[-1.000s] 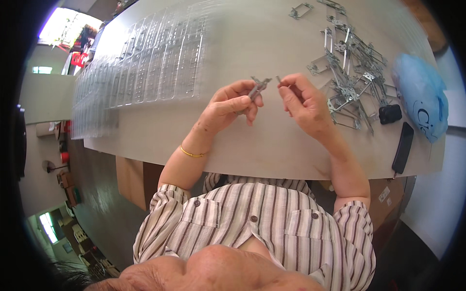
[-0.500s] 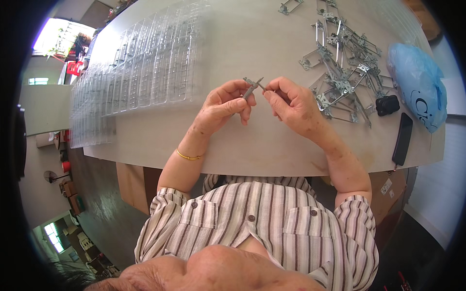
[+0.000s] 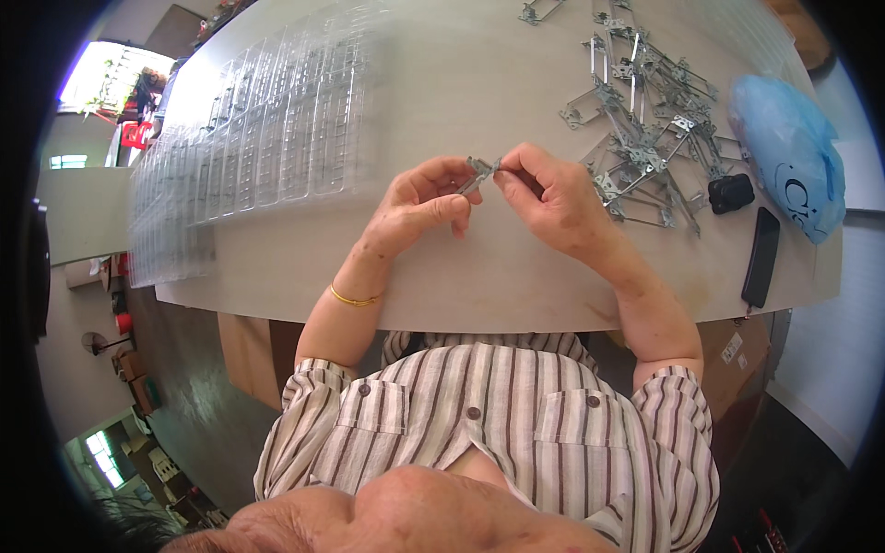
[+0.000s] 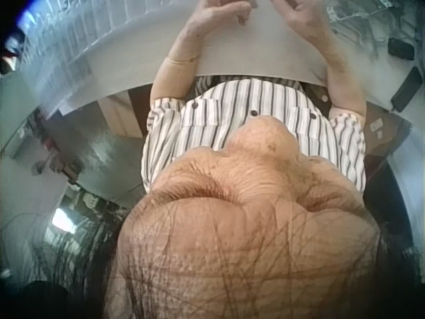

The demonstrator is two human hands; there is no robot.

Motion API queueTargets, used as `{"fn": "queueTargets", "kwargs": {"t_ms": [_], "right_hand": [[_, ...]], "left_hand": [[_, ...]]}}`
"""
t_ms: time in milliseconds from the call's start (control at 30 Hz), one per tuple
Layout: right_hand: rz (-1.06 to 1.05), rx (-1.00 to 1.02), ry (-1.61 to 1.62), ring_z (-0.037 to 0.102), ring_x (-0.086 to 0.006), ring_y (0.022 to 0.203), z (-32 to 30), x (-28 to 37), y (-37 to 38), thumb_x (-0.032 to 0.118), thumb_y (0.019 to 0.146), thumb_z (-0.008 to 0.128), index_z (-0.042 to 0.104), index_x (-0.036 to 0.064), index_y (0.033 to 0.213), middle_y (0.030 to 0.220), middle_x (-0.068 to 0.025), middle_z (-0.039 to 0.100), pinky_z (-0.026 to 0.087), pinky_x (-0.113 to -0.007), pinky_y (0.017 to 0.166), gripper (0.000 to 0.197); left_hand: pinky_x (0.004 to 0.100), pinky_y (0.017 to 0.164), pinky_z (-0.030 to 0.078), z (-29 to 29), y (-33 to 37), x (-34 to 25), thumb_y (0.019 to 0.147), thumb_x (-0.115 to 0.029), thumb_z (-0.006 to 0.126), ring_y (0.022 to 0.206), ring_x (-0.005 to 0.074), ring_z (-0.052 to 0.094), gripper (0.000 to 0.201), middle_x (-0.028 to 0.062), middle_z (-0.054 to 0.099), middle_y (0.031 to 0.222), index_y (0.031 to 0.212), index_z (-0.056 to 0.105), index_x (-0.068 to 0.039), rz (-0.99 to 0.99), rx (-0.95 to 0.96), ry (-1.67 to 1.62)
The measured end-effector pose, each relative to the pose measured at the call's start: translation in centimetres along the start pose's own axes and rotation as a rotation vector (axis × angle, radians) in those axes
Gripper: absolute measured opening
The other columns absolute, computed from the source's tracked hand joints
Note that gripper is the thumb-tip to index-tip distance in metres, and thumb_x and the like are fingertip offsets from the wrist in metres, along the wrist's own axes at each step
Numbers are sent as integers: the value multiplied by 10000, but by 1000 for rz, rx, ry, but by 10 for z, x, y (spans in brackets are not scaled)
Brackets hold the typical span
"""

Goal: Manually assemble small metal bracket components and place them into a plastic organizer tray.

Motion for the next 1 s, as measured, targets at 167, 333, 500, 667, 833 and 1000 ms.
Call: {"fn": "queueTargets", "kwargs": {"t_ms": [167,333,500,667,833,1000], "right_hand": [[11,46,-6,435,-78,556,2,1,2,77,950,644,601,39,974,633,-28,515,365,-270,511,62],[1,2,-26,484,-85,595,-9,-4,5,52,955,638,604,42,982,725,-27,582,396,-272,539,46],[-274,-56,11,580,-96,732,-12,27,6,23,949,648,615,35,983,1038,-80,670,491,-258,646,49],[-213,124,119,635,-114,852,5,19,2,9,948,645,630,23,996,1148,-109,648,532,-251,743,52],[-116,98,373,648,-122,855,7,4,1,16,972,623,625,5,1026,1107,-88,650,548,-259,758,55],[71,128,629,658,-118,862,4,-13,5,89,1010,603,614,5,1047,1014,-47,654,561,-272,748,92]], "left_hand": [[321,632,556,-9,0,-2,925,-140,709,755,179,660,442,141,662,1034,1309,566,27,52,-22,-116],[311,618,559,-5,2,-10,939,-147,687,730,168,656,437,128,657,993,1307,554,48,31,-37,-98],[294,602,561,-3,0,-5,935,-173,699,695,146,652,469,112,659,922,1303,537,66,1,-7,-87],[302,564,535,4,0,-5,969,-251,657,658,194,666,506,149,674,900,1332,497,62,-7,35,-5],[301,539,537,9,1,-6,1024,-315,569,626,196,662,513,162,679,900,1339,476,78,-5,80,-218],[280,580,542,8,2,-7,1049,-258,546,641,146,645,402,108,674,891,1318,510,39,-2,100,-324]]}}
Point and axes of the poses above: each hand's wrist, its own y-axis towards the middle knuckle, its own z-axis out of the palm, x = y × z, the point moved 10 cm from there along y, towards the middle knuckle
